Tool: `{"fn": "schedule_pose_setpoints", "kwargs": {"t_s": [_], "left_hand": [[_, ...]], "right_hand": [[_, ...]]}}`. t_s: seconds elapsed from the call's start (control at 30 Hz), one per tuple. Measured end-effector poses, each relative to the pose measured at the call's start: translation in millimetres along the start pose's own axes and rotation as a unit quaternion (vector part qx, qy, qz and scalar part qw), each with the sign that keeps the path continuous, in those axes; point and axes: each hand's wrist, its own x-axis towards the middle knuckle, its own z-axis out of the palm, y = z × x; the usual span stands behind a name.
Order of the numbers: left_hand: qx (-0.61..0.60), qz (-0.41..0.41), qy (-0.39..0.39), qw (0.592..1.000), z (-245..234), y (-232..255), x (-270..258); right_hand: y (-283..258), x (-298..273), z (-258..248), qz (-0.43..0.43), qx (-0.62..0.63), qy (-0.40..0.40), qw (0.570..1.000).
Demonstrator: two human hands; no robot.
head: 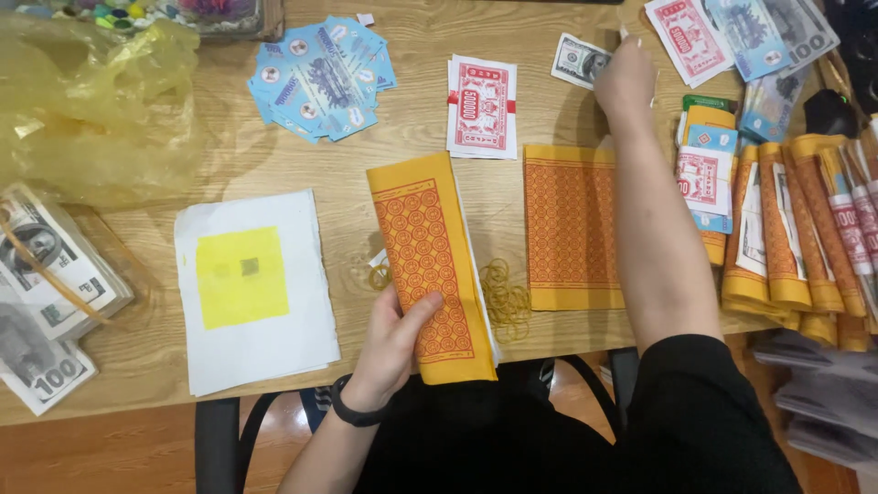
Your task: The person sits at a wooden desk and repeatedly assembles bundles of paper currency, including US $100 bills and Vietnamese đồng notes. They place the notes into yellow patterned envelopes, secure them with rubber bands, and use a green marker to mark the stacks. The person also fans out stacks of red 500,000 đồng notes and arranges them on the desk.
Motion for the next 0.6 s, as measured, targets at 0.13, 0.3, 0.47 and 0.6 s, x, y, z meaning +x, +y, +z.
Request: {"fn": "schedule_pose_setpoints", "kwargs": {"t_s": [0.13,0.3,0.47,0.6], "left_hand": [[0.011,0.062,-0.025,0.998,-0.4,3.7,1.7],[0.080,0.146,0.054,0.985,25.3,20.2,27.1],[0.183,0.237,0.069,0.952,34.2,3.0,45.2],[0.166,0.272,0.029,0.948,35.8,7.6,33.3]], "right_hand": [[20.2,-14.5,-27.7,-0.109,0.160,0.101,0.976],[-58.2,-215.3,-89.3,-0.262,0.360,0.005,0.895],[-87.6,-343.2,-42.1,-0.452,0.245,0.147,0.845],[-91.2,-357.2,-22.7,-0.384,0.174,0.106,0.901]]}}
